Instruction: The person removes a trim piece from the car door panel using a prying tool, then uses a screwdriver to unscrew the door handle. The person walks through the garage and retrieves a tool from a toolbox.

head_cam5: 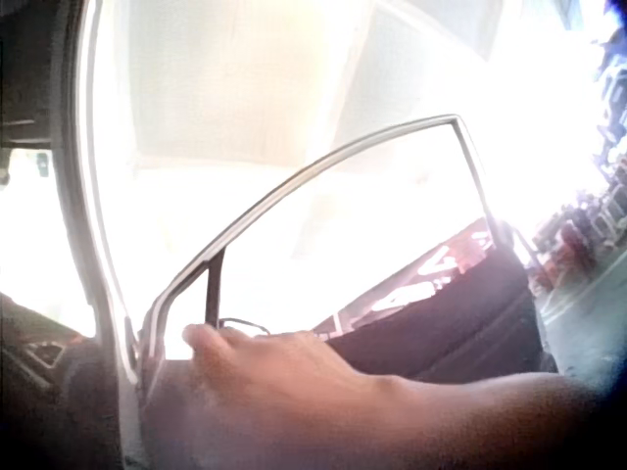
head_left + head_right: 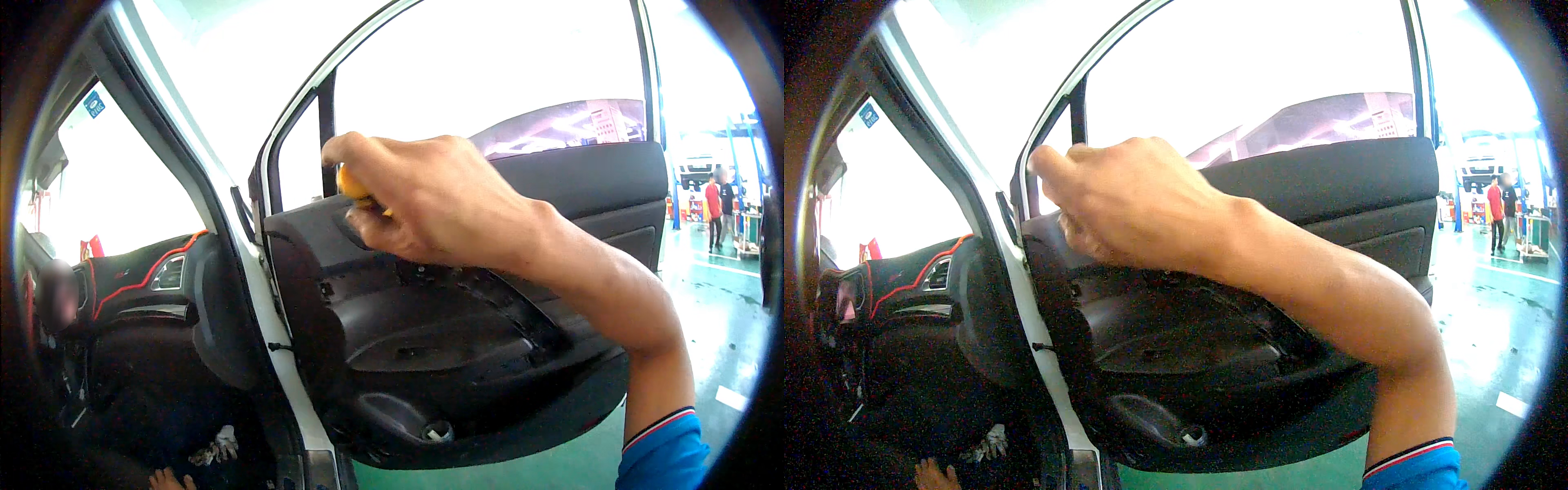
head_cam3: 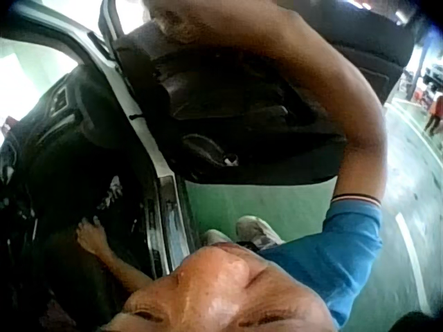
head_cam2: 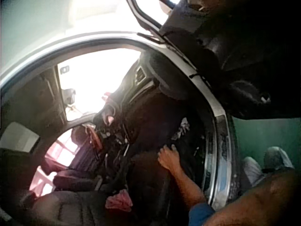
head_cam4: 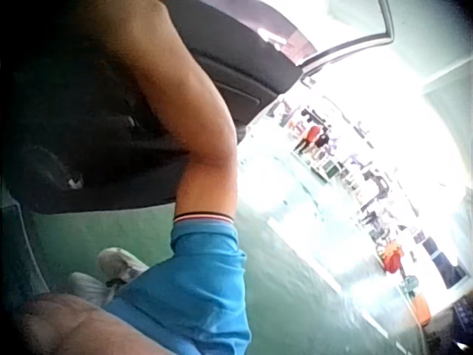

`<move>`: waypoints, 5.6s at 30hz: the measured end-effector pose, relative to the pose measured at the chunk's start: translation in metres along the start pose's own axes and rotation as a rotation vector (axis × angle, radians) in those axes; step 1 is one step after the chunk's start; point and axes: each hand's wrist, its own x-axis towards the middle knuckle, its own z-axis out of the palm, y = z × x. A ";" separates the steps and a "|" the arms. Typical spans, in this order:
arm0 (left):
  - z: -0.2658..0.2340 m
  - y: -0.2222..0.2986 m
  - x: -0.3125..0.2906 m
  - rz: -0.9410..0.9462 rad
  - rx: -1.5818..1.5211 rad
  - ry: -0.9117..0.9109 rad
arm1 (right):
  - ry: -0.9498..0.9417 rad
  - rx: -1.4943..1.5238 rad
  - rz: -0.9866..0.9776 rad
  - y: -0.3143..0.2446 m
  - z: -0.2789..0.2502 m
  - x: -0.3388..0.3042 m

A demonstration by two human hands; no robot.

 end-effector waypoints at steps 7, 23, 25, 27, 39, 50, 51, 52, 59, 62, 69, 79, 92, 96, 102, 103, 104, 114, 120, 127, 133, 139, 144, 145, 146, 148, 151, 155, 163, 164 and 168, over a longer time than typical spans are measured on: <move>0.001 0.005 0.004 0.024 0.007 -0.008 | 0.130 -0.039 -0.003 0.015 -0.001 -0.009; 0.013 0.003 0.003 0.071 0.071 0.063 | 0.130 -0.077 0.034 0.026 -0.004 -0.026; 0.016 0.004 0.004 0.080 0.066 0.082 | 0.159 -0.097 -0.028 0.022 -0.001 -0.025; 0.020 0.005 0.004 0.097 0.061 0.111 | 0.031 -0.277 0.049 0.006 -0.002 -0.018; 0.025 0.001 0.003 0.119 0.087 0.198 | -0.366 -0.386 0.056 -0.039 -0.012 0.025; 0.053 -0.004 0.009 -0.034 -0.131 0.173 | -0.238 -0.394 -0.046 -0.029 -0.008 -0.001; 0.068 -0.012 0.008 0.001 -0.141 0.304 | -0.172 -0.382 -0.049 -0.030 -0.001 0.003; 0.060 -0.012 0.006 -0.006 -0.150 0.221 | -0.115 -0.358 -0.044 -0.029 0.011 0.002; 0.028 -0.009 0.024 -0.141 -0.390 0.071 | 0.240 0.069 -0.089 -0.003 0.041 -0.017; -0.036 0.040 0.023 0.025 -1.125 0.418 | 0.306 0.148 -0.091 -0.008 0.045 -0.011; -0.278 0.253 0.018 1.038 -1.137 0.773 | 0.283 0.270 -0.066 0.011 0.065 -0.036; -0.281 0.247 0.012 1.011 -0.657 0.947 | -0.146 -0.383 0.470 0.162 0.000 -0.121; -0.325 0.272 0.009 0.959 0.164 1.207 | -0.147 -0.422 0.443 0.162 0.006 -0.130; -0.337 0.271 0.014 0.802 -0.236 0.755 | -0.160 -0.398 0.479 0.161 0.005 -0.130; -0.349 0.256 0.016 0.615 -0.693 0.227 | -0.113 -0.397 0.515 0.156 0.008 -0.128; -0.346 0.256 0.013 0.672 -0.674 0.294 | -0.113 -0.394 0.519 0.156 0.007 -0.129; -0.342 0.256 0.012 0.729 -0.654 0.361 | -0.114 -0.390 0.523 0.156 0.006 -0.130; -0.286 0.262 0.025 1.019 0.048 1.174 | -0.103 -0.459 0.430 0.159 0.011 -0.135; -0.294 0.265 0.031 0.907 0.052 1.147 | -0.119 -0.450 0.455 0.155 0.011 -0.129; -0.319 0.266 0.037 0.719 -0.394 0.491 | -0.160 -0.430 0.484 0.156 0.010 -0.127; -0.353 0.261 0.010 0.784 -0.638 0.284 | -0.098 -0.448 0.473 0.155 0.014 -0.130; -0.320 0.248 0.013 0.985 -0.637 0.751 | -0.083 -0.455 0.483 0.152 0.011 -0.127; -0.271 0.261 0.022 1.016 -0.849 1.060 | -0.101 -0.476 0.486 0.153 0.016 -0.130; -0.269 0.262 0.021 1.011 -0.856 1.094 | -0.095 -0.472 0.487 0.152 0.016 -0.129; -0.269 0.264 0.020 0.949 -0.907 1.040 | -0.090 -0.469 0.487 0.151 0.015 -0.129; -0.279 0.266 0.025 0.800 -0.974 1.004 | -0.087 -0.473 0.490 0.150 0.015 -0.127; -0.295 0.258 0.013 0.717 -1.076 0.813 | -0.093 -0.467 0.501 0.149 0.014 -0.126; -0.288 0.253 0.011 0.871 -1.075 0.847 | -0.080 -0.483 0.484 0.151 0.014 -0.128; -0.282 0.256 0.025 0.634 -1.250 0.727 | -0.111 -0.480 0.502 0.148 0.015 -0.125; -0.280 0.257 0.025 0.714 -1.260 0.839 | -0.112 -0.480 0.506 0.147 0.015 -0.125; -0.275 0.266 0.021 0.776 -1.162 0.874 | -0.119 -0.501 0.506 0.147 0.012 -0.128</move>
